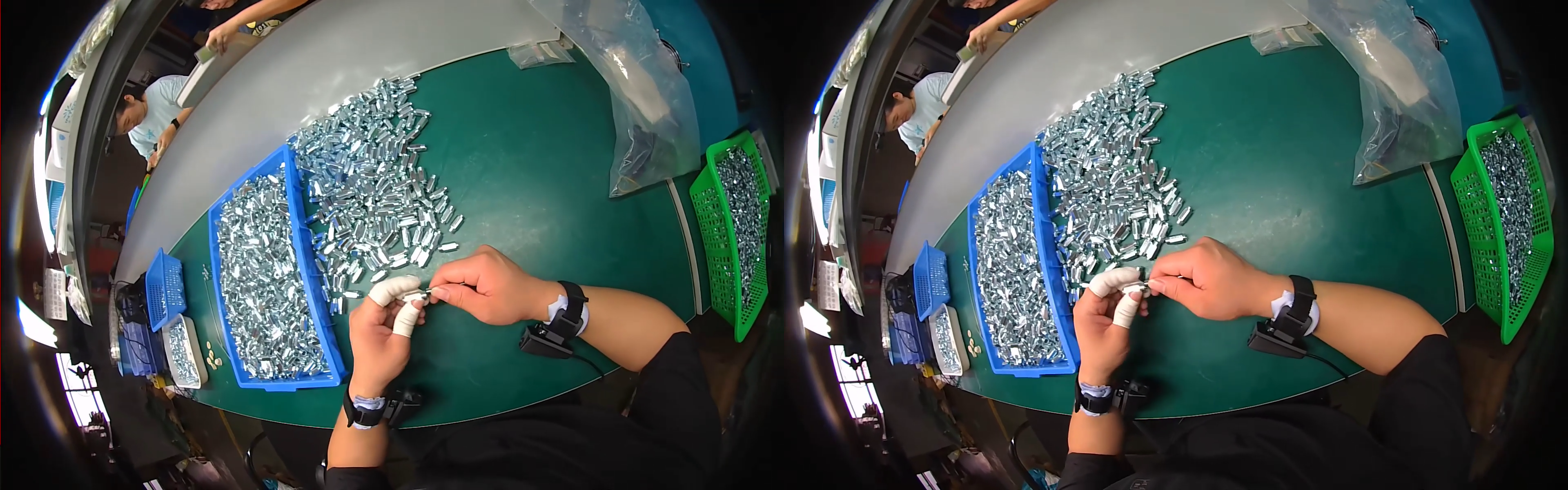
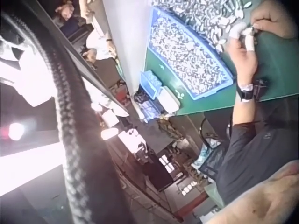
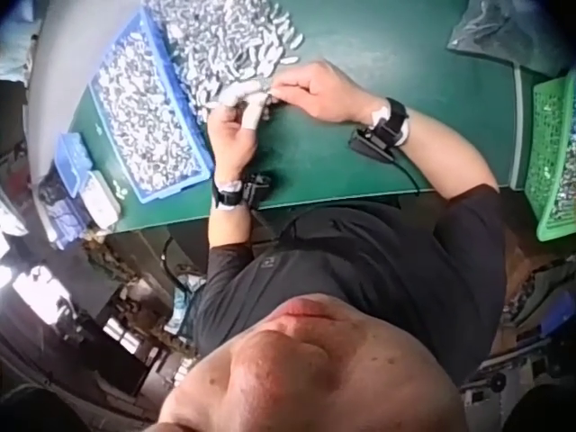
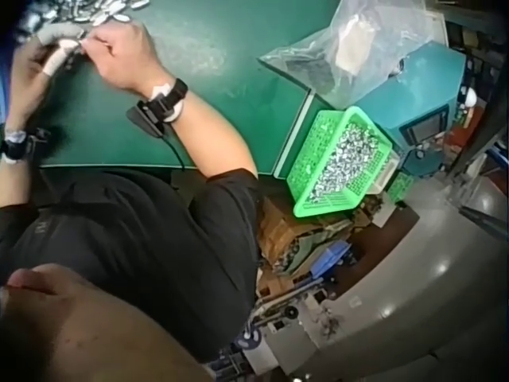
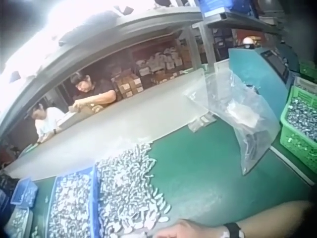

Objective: The person picks up a metal component and a small black part by hand, fits the black part into the metal component, and places the assembled unit into a green basket.

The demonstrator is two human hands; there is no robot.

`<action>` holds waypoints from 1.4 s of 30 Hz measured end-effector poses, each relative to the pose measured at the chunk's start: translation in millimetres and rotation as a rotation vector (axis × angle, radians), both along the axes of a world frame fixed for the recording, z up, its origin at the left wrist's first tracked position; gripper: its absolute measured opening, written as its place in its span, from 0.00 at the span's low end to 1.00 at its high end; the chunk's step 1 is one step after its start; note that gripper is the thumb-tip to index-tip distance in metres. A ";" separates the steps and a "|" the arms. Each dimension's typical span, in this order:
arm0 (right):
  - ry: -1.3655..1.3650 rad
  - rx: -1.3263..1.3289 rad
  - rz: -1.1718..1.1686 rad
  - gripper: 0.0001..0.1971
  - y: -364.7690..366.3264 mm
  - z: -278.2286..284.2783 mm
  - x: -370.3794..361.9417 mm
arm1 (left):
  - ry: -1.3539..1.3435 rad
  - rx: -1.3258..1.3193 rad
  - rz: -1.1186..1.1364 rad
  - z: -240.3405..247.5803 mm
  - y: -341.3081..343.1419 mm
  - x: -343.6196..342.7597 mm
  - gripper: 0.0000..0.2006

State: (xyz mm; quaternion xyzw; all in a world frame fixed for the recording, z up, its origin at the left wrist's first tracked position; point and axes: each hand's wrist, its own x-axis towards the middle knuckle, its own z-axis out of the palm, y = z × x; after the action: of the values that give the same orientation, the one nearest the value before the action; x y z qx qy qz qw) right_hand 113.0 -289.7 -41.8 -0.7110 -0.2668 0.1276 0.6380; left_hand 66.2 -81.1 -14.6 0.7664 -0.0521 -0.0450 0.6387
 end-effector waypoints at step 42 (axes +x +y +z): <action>0.014 0.044 0.008 0.08 1.0 -1.5 -0.8 | -0.142 0.189 0.027 -9.0 0.6 5.3 0.06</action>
State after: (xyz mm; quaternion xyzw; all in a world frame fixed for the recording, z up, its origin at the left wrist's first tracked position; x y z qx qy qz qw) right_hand 112.2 -288.6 -43.3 -0.6947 -0.2680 0.1295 0.6549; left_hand 71.5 -80.5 -23.6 0.8252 -0.0826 0.0134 0.5587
